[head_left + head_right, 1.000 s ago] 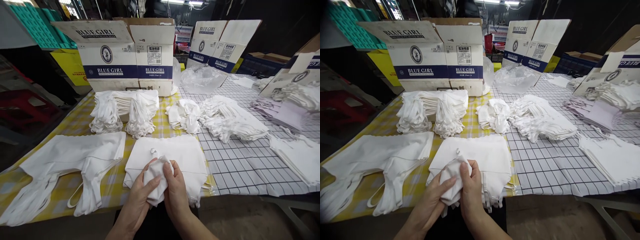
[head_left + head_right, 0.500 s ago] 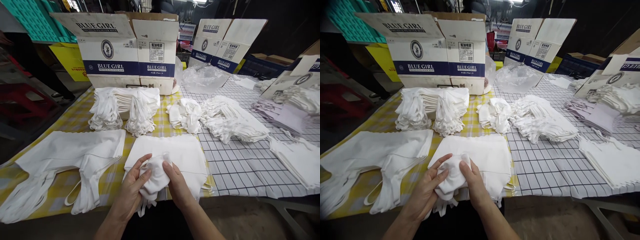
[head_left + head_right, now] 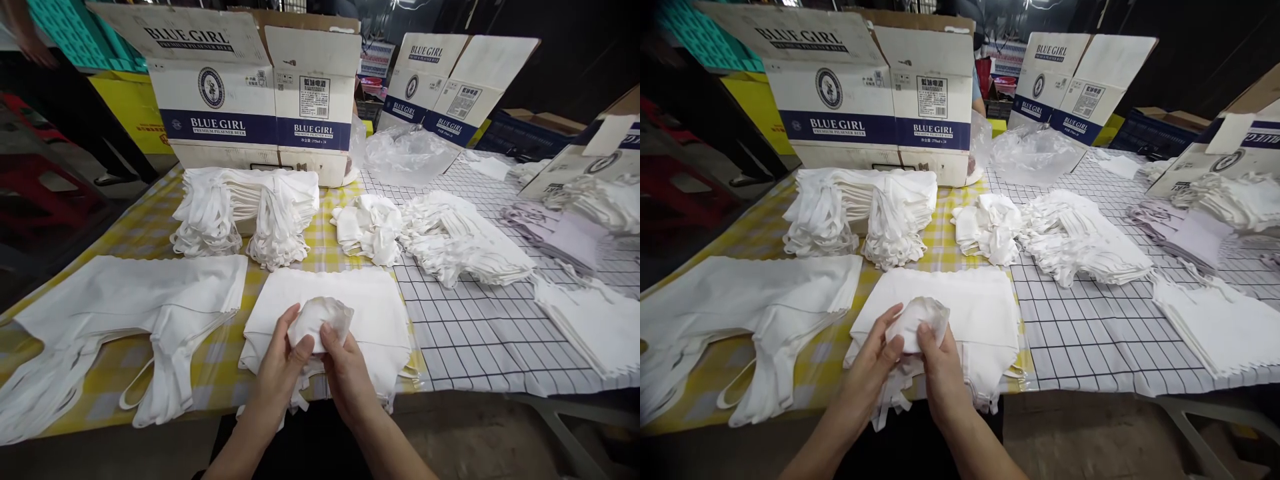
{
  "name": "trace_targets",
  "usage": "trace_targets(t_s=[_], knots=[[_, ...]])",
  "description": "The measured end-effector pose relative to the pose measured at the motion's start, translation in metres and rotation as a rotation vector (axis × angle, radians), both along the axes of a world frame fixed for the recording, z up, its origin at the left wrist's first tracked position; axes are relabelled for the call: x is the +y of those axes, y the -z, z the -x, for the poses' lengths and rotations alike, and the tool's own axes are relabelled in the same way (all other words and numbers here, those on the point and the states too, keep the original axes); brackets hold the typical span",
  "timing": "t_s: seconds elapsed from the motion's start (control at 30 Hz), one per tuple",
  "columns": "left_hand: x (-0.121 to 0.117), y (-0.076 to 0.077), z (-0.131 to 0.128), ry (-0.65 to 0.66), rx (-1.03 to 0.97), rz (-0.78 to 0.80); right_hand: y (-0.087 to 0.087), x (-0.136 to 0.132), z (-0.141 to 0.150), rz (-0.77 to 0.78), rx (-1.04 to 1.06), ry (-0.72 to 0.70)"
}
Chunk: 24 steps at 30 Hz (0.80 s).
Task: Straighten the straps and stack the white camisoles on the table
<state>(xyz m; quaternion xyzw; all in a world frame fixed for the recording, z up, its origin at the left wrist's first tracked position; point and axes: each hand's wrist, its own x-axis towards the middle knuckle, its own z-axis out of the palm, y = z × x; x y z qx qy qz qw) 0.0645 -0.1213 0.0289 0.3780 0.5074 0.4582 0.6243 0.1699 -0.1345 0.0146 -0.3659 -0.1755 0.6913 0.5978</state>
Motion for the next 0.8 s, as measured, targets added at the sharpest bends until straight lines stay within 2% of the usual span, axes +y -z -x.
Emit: trace_targets(t_s=[0.1, 0.2, 0.37, 0.67, 0.73, 0.8], knots=[[-0.002, -0.002, -0.005, 0.027, -0.145, 0.086, -0.001, -0.002, 0.006, 0.033, 0.061, 0.033], [0.0, -0.002, -0.006, -0.011, -0.224, 0.098, -0.004, 0.001, 0.007, 0.046, 0.153, 0.071], [0.001, -0.003, -0.006, -0.06, -0.214, 0.089, -0.004, 0.008, 0.005, 0.137, 0.215, 0.125], [0.011, -0.002, 0.0, -0.17, -0.21, 0.039, -0.001, 0.005, 0.007, 0.282, 0.233, -0.006], [0.011, -0.001, 0.0, -0.158, -0.194, 0.03, 0.0, 0.006, 0.007, 0.294, 0.239, -0.017], [0.011, -0.002, 0.001, -0.087, -0.159, 0.039, 0.001, 0.007, 0.007, 0.297, 0.245, -0.008]])
